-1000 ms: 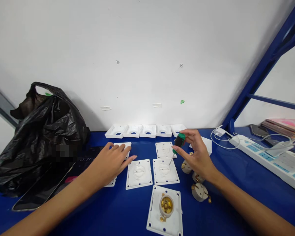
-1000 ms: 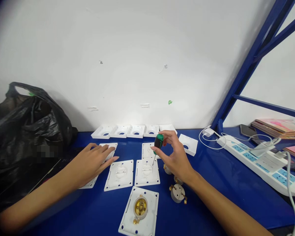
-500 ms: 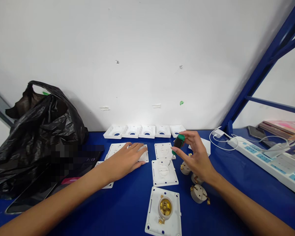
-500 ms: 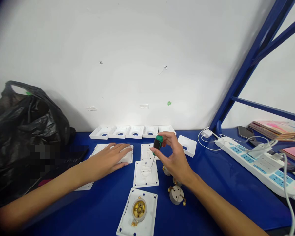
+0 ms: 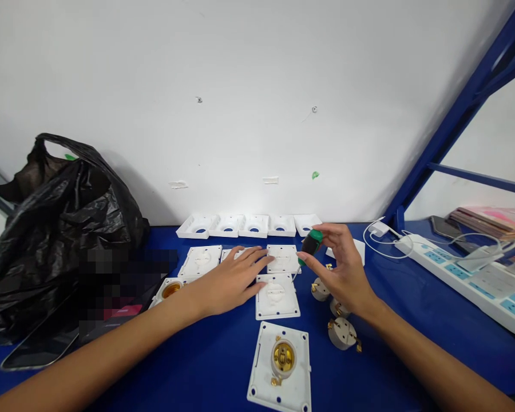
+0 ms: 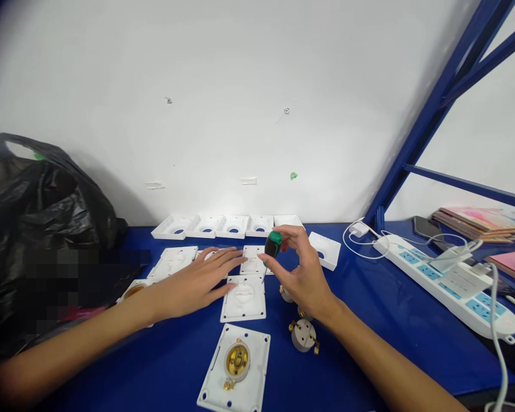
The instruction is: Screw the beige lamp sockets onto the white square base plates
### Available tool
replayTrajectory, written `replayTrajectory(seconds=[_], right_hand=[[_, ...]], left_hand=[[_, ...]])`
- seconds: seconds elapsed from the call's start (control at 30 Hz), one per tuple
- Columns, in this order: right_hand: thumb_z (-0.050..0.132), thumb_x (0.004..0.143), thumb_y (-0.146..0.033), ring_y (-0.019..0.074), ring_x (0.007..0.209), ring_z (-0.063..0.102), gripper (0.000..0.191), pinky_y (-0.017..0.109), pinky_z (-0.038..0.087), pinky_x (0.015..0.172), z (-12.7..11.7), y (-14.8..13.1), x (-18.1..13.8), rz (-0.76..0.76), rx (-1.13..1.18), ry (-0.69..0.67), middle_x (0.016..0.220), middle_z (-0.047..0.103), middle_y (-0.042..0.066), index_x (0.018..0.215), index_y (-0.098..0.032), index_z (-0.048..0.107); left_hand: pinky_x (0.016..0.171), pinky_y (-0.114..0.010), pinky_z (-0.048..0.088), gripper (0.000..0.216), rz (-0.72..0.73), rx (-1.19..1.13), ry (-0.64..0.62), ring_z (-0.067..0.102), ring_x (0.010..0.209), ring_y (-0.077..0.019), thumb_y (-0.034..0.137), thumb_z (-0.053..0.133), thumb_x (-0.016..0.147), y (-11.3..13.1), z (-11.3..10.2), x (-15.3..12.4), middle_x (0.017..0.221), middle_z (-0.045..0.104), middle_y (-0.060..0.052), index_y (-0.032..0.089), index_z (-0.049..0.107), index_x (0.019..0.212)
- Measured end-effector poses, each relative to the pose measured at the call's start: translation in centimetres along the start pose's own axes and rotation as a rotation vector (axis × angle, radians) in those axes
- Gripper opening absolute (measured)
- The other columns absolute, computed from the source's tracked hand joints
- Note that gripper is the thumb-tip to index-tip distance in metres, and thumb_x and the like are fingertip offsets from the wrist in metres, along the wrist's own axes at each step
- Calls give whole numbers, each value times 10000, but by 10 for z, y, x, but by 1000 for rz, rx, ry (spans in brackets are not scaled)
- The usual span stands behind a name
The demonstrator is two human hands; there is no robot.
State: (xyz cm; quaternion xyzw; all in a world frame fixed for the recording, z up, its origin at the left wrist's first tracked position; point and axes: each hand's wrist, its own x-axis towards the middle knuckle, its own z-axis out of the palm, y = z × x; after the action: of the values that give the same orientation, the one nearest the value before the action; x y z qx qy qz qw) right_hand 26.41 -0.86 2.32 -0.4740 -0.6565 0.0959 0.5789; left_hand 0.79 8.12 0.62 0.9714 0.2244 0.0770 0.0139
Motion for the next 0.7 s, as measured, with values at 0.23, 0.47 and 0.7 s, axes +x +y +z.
replayTrajectory(seconds=[0.23, 0.47, 0.7], right_hand=[[799, 906, -316, 238, 995, 704, 410, 456, 610, 926, 1, -3, 1, -8, 18, -9, 1097, 678, 28, 1253, -314, 580], [792, 920, -308, 228, 981, 708, 391, 437, 611, 897, 1, -4, 1, -27, 29, -24, 1073, 672, 16, 1246, -317, 576], [801, 916, -305, 229, 1000, 691, 426, 449, 595, 924, 0, -2, -1, 2, 14, -18, 1102, 665, 19, 1276, -332, 575]], left_hand=[[1282, -566, 284, 530, -64, -15, -55, 334, 1601, -338, 437, 420, 1137, -20, -14, -38, 1737, 361, -86, 316, 356, 1649], [1249, -580, 347, 388, -36, -87, -33, 391, 1552, -336, 299, 426, 1116, -1, -14, -43, 1667, 448, -86, 314, 528, 1490], [1182, -521, 450, 308, -83, -121, -1, 443, 1492, -335, 382, 491, 1112, 2, -13, -53, 1652, 449, -69, 312, 587, 1395]])
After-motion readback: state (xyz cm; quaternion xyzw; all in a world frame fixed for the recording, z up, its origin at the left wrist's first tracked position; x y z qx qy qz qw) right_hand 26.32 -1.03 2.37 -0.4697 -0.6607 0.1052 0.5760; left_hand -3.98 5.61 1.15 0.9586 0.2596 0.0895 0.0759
